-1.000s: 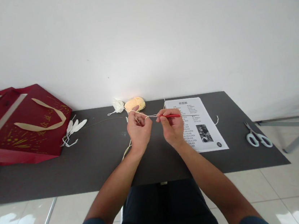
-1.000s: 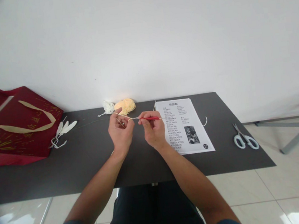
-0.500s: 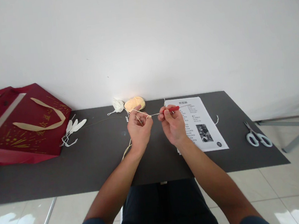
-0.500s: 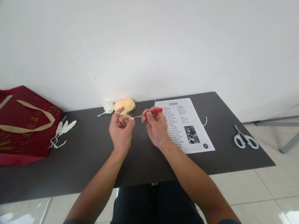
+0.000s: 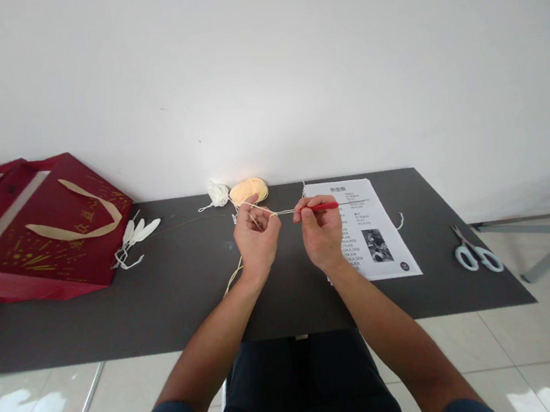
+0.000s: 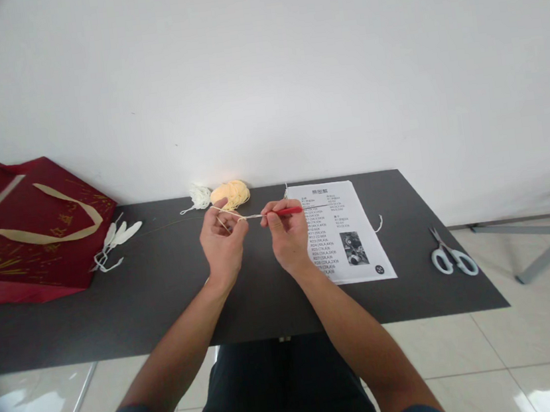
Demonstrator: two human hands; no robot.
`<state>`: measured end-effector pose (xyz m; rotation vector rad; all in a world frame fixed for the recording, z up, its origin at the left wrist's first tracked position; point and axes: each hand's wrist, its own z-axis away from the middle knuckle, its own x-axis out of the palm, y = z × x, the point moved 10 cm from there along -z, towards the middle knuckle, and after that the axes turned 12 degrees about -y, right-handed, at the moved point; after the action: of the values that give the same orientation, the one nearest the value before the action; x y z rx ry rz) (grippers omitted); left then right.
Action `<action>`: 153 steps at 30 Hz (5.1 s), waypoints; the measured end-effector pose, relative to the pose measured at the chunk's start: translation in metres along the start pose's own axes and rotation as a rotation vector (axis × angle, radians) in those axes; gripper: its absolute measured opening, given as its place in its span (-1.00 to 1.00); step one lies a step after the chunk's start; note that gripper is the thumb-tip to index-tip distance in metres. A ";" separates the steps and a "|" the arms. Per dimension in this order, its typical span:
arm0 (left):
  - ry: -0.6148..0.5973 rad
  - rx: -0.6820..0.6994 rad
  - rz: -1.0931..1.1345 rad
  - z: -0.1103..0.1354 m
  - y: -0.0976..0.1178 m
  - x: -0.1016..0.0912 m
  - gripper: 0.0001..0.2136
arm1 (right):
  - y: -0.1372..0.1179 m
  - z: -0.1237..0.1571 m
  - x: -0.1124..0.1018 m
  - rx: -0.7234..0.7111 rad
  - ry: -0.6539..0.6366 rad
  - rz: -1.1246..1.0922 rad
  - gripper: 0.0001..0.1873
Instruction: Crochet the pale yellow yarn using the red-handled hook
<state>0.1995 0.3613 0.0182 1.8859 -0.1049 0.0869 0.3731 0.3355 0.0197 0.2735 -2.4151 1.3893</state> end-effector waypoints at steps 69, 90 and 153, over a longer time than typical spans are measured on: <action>-0.143 0.104 -0.070 -0.006 0.004 0.007 -0.68 | 0.007 -0.007 -0.003 0.189 0.015 -0.120 -0.71; -0.293 -0.268 0.475 -0.007 -0.014 0.026 -0.61 | 0.039 -0.004 -0.005 0.480 0.020 -0.483 -0.80; -0.015 0.089 0.173 0.001 0.018 -0.002 -0.58 | 0.031 0.004 0.025 0.397 -0.054 -0.467 -0.85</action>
<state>0.1950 0.3545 0.0342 1.9641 -0.2787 0.1983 0.3389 0.3477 0.0020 0.9155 -1.9144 1.6222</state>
